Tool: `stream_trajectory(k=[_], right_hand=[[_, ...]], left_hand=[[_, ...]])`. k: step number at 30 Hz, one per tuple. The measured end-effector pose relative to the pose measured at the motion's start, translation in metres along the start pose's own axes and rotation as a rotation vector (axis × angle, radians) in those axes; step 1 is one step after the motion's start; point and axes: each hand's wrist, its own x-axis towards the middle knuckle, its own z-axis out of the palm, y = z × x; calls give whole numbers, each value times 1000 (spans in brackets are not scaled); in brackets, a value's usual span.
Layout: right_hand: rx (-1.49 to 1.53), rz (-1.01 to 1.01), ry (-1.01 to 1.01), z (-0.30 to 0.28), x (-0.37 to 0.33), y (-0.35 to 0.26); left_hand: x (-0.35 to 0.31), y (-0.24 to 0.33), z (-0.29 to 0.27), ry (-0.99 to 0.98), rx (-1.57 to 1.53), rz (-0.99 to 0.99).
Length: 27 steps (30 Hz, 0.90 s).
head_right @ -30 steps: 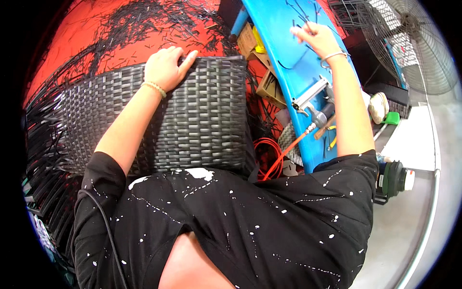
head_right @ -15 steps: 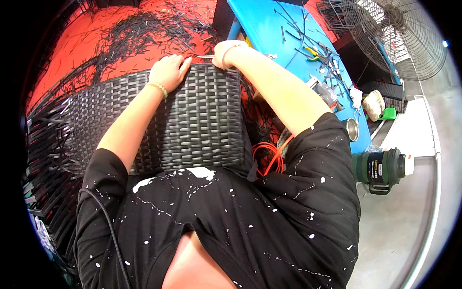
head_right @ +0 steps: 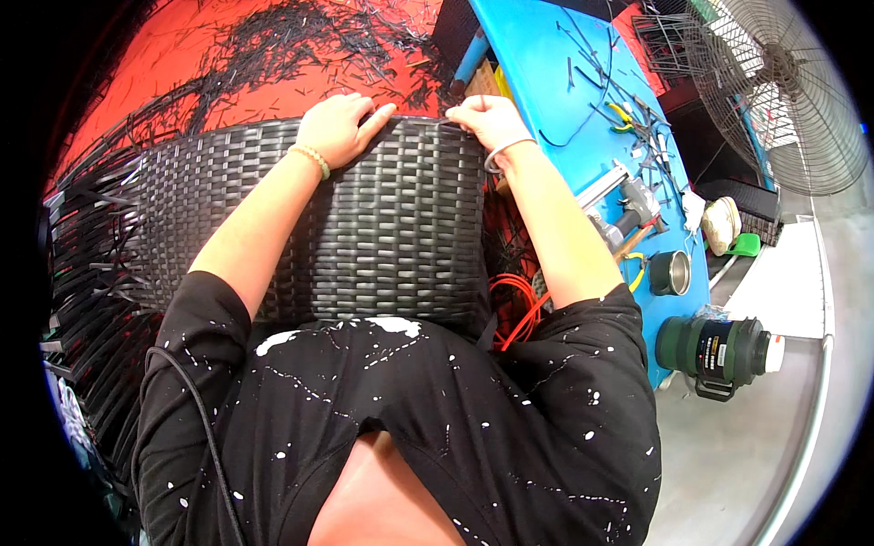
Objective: The person is repairing a black woven basket by hand. They use a metal tool to tuck and secure loose strands along the basket's rim, ensuring the weave is tight and the edge is finished.
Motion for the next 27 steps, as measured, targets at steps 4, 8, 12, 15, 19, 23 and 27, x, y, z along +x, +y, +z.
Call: stream_trajectory(k=[4,8,12,15,19,23,27], right_hand=[[16,23,19,-9,-13,-9],[26,28,79,-31,-26,-13],[68,119,100,-66,-15,9],[-160,121,77,-67,-17,12],[-989,-383,-77,-66,-8,-29],[-1558,-248,-259,-2,-6,-78],[-1676,-169,-386,23,12,-80]], left_hand=[[-4,1,-7,17,-57,-29],[-6,2,-5,81,-91,-23],[-5,0,-6,62,-112,-9],[-4,3,-3,71,-124,-17],[-5,4,-3,92,-49,-16],[-4,2,-2,83,-19,-9],[-1,6,-3,71,-12,11]])
